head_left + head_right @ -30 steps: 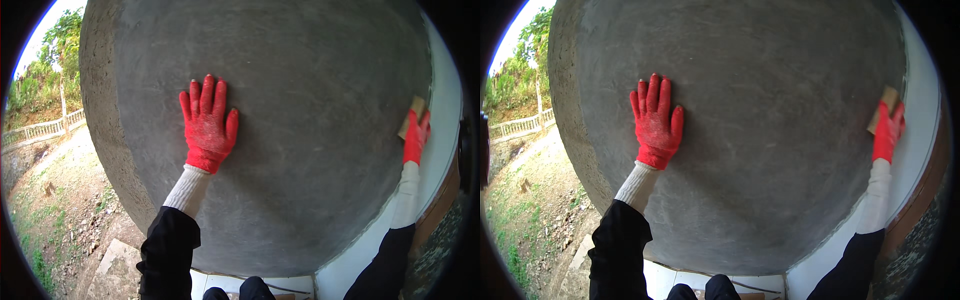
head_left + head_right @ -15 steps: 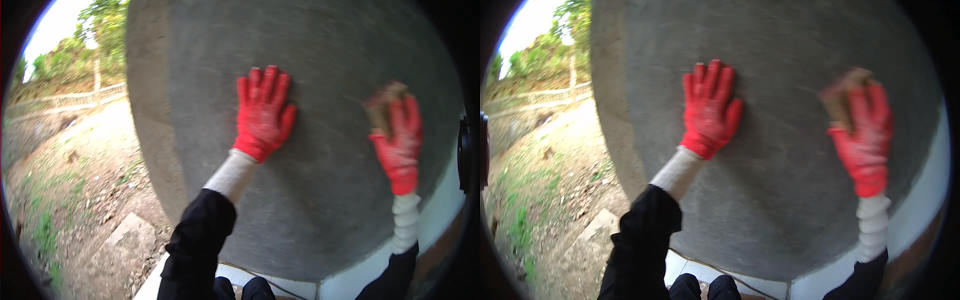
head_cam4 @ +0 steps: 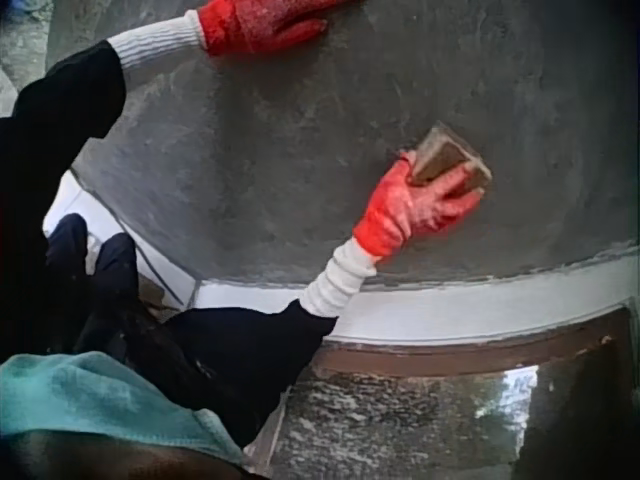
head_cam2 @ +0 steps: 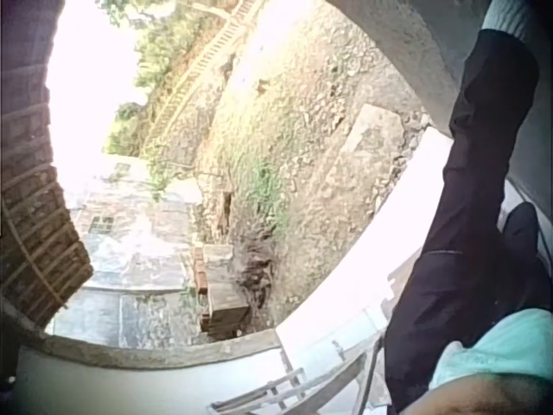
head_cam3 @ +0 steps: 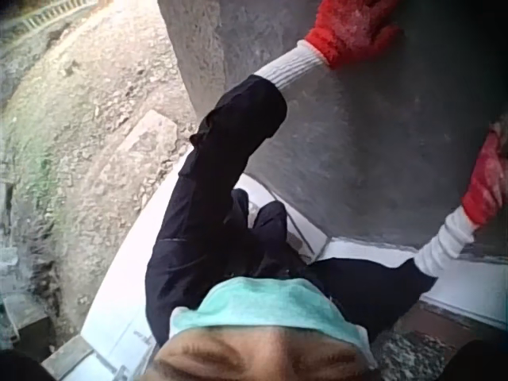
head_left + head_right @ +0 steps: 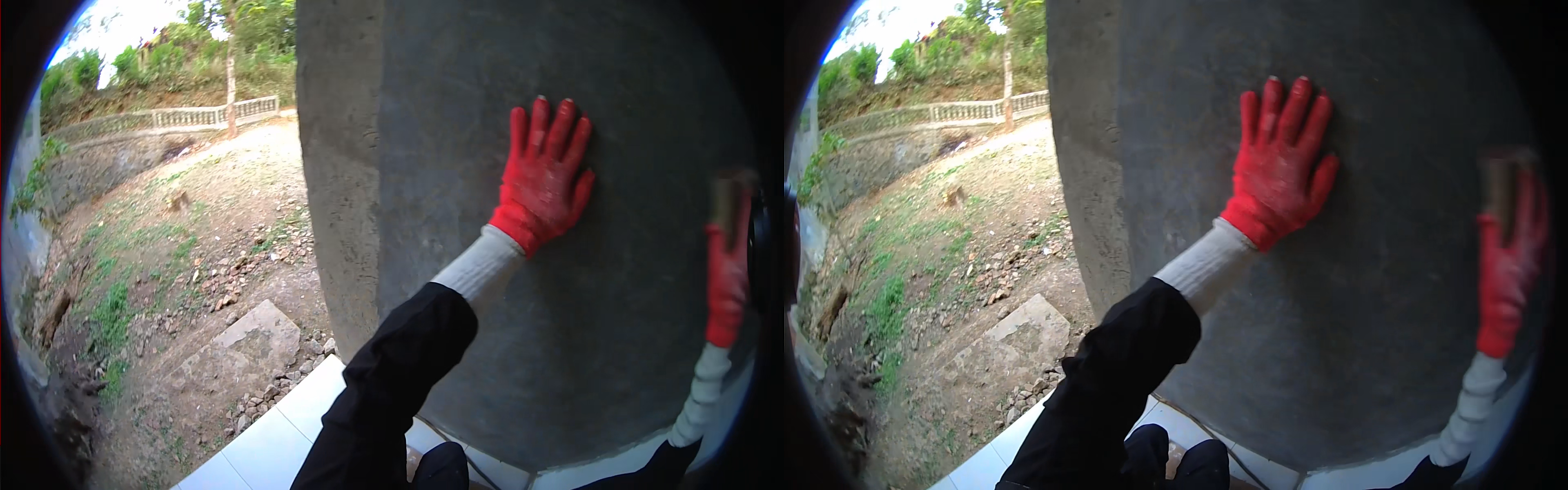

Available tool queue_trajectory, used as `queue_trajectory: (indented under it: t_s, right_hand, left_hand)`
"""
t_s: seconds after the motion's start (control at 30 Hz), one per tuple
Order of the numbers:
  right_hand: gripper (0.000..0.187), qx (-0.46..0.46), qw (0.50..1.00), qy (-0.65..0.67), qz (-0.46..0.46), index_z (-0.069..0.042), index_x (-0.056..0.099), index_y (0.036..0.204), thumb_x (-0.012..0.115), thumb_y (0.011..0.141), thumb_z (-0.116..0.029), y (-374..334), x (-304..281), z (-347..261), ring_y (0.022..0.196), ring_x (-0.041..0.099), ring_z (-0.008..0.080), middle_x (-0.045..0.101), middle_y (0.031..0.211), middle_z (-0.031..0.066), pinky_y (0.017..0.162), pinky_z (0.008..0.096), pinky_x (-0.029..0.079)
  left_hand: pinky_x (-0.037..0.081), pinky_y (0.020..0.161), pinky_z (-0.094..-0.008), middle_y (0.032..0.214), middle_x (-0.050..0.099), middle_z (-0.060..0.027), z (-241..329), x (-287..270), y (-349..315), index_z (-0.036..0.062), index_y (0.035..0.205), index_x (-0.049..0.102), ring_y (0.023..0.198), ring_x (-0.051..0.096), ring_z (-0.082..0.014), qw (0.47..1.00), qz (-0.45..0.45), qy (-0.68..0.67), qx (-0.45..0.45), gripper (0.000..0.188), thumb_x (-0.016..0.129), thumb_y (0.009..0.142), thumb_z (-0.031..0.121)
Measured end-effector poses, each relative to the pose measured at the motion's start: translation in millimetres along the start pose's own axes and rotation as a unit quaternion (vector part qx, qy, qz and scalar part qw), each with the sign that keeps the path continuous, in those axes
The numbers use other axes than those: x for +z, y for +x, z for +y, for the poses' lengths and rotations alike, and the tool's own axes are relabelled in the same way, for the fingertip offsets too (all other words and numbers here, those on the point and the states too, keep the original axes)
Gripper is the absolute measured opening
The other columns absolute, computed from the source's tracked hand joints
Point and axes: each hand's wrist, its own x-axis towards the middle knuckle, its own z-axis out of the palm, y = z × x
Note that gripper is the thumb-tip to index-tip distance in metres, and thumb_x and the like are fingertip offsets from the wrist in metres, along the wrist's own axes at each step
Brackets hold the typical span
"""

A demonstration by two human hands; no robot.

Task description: The person sands a concrete wall using a sanding block held in their right hand while resting their left hand on the wall.

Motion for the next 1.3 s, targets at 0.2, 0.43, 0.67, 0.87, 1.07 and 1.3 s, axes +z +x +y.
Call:
queue_trajectory:
  t_s: [0.2, 0.43, 0.67, 0.87, 1.07, 1.3]
  right_hand:
    - [0.086, 0.077, 0.992, -0.069, 0.077, -0.022, 0.043, 0.157, 0.08, 0.08, -0.02, -29.6, 1.5, 21.5, 0.14, 0.047, 0.0392, 0.039, 0.159, 0.013, 0.112, 0.046, 0.045]
    - [0.081, 0.446, 0.87, -0.056, 0.202, -0.021, 0.04, 0.156, 0.069, 0.089, -0.057, -27.1, -43.2, 122.4, 0.13, 0.052, 0.0459, 0.045, 0.148, 0.024, 0.104, 0.0502, 0.048]
    - [0.092, -0.061, 0.997, -0.037, 0.037, -0.011, 0.049, 0.147, 0.088, 0.067, -0.034, -92.2, 2.8, -52.3, 0.125, 0.05, 0.0493, 0.042, 0.144, 0.0241, 0.101, 0.0565, 0.047]
    - [0.087, 0.075, 0.99, -0.095, 0.075, -0.013, 0.045, 0.151, 0.084, 0.076, -0.034, -78.4, -6.3, 0.6, 0.127, 0.048, 0.0519, 0.037, 0.149, 0.0285, 0.105, 0.0583, 0.045]
    - [0.087, 0.446, 0.879, 0.014, 0.169, -0.011, 0.038, 0.156, 0.08, 0.085, -0.038, -73.5, -35.4, 63.4, 0.138, 0.039, 0.0499, 0.032, 0.156, 0.0278, 0.11, 0.0533, 0.041]
    - [0.095, 0.138, 0.99, 0.011, 0.025, -0.021, 0.045, 0.153, 0.089, 0.072, -0.04, -167.2, 13.4, -109.1, 0.133, 0.039, 0.0495, 0.027, 0.159, 0.0254, 0.103, 0.0613, 0.039]
  left_hand:
    - [0.017, 0.123, -0.0627, 0.157, 0.041, -0.0196, -5.1, 1.6, -2.6, 0.0045, 0.149, 0.049, 0.147, 0.031, -0.0482, 0.998, 0.004, 0.057, 0.019, 0.067, 0.065, 0.089, 0.031]
    - [0.015, 0.123, -0.0617, 0.161, 0.039, -0.0179, -8.0, 5.7, -8.4, 0.0066, 0.153, 0.046, 0.149, 0.03, -0.0468, 0.997, 0.018, 0.068, 0.019, 0.065, 0.059, 0.094, 0.033]
    - [0.013, 0.125, -0.0596, 0.162, 0.038, -0.0155, -10.6, 12.8, -9.8, 0.0083, 0.155, 0.044, 0.151, 0.028, -0.0444, 0.996, 0.02, 0.08, 0.018, 0.064, 0.054, 0.097, 0.033]
    - [0.013, 0.125, -0.0586, 0.163, 0.038, -0.0156, -8.9, 6.9, -7.8, 0.0084, 0.156, 0.042, 0.152, 0.027, -0.0439, 0.996, 0.0, 0.093, 0.013, 0.064, 0.054, 0.097, 0.032]
    - [0.014, 0.125, -0.0584, 0.163, 0.037, -0.0157, -12.9, 10.9, -9.4, 0.0071, 0.156, 0.042, 0.152, 0.028, -0.0436, 0.995, 0.018, 0.099, 0.017, 0.065, 0.056, 0.096, 0.03]
    - [0.034, 0.117, -0.059, 0.145, 0.054, -0.0207, 30.0, 0.4, -49.9, 0.0033, 0.143, 0.055, 0.138, 0.047, -0.0433, 0.989, 0.04, -0.031, 0.141, 0.066, 0.076, 0.08, 0.01]
